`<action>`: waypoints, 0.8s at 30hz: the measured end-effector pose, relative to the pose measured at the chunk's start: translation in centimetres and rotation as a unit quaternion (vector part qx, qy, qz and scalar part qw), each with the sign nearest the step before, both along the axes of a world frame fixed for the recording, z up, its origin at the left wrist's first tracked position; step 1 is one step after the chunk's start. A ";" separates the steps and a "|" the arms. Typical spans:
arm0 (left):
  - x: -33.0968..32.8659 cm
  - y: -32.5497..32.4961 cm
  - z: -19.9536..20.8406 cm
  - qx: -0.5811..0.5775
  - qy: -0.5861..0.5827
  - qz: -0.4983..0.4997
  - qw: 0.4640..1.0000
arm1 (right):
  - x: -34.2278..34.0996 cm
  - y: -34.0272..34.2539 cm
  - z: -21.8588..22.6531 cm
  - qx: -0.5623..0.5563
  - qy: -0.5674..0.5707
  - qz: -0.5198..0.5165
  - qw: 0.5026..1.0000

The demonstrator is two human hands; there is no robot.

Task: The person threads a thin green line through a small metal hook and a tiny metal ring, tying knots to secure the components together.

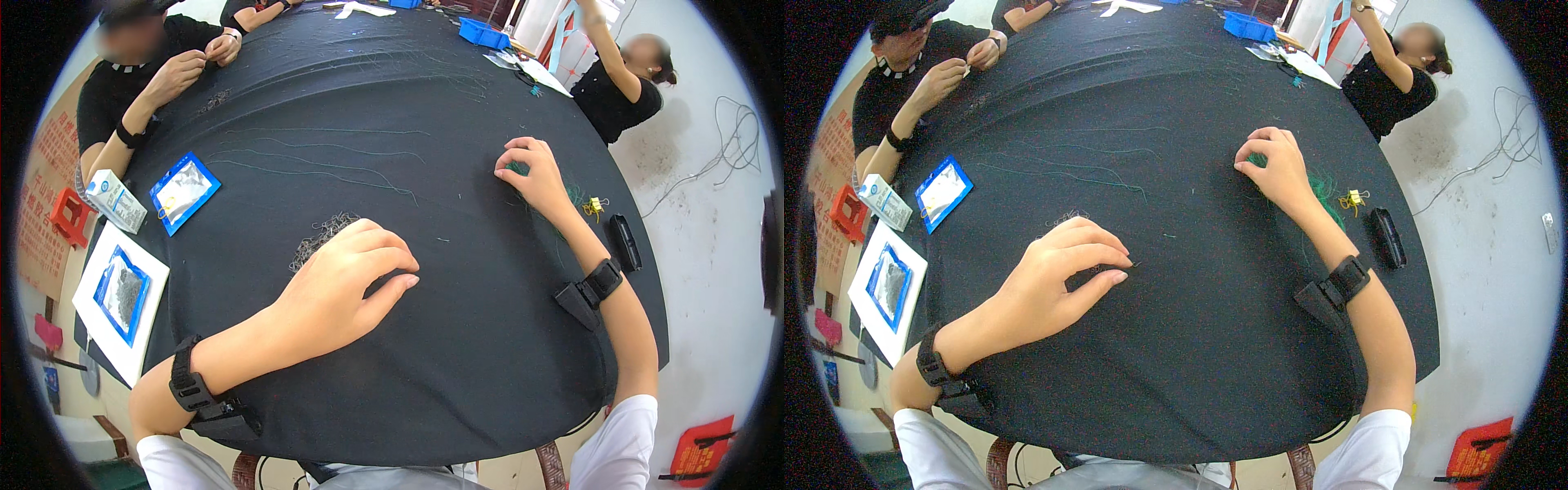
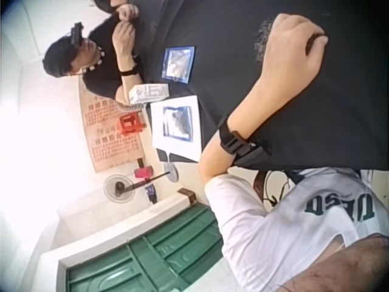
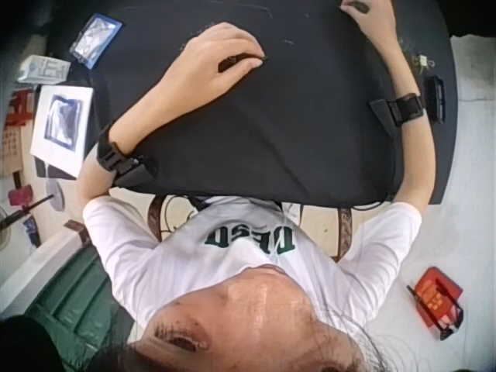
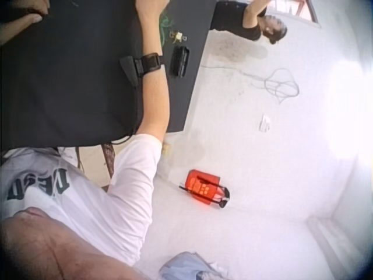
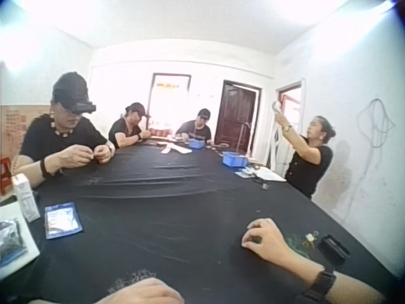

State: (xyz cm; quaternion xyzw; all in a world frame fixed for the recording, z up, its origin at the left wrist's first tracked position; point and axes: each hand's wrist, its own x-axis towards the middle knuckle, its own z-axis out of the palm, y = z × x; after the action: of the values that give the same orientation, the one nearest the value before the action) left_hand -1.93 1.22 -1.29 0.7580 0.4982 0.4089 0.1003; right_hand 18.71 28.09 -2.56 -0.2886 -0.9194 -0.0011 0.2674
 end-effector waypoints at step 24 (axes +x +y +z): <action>-2.0 0.1 0.0 -0.039 0.057 0.108 0.992 | -3.6 -13.4 1.0 -0.520 0.070 0.218 0.823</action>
State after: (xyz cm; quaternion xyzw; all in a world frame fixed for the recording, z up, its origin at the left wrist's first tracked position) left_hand -3.91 1.35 -1.32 0.7173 0.5975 0.3541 0.0564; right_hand 15.14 14.73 -1.54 -0.1767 -0.8011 0.5558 0.1345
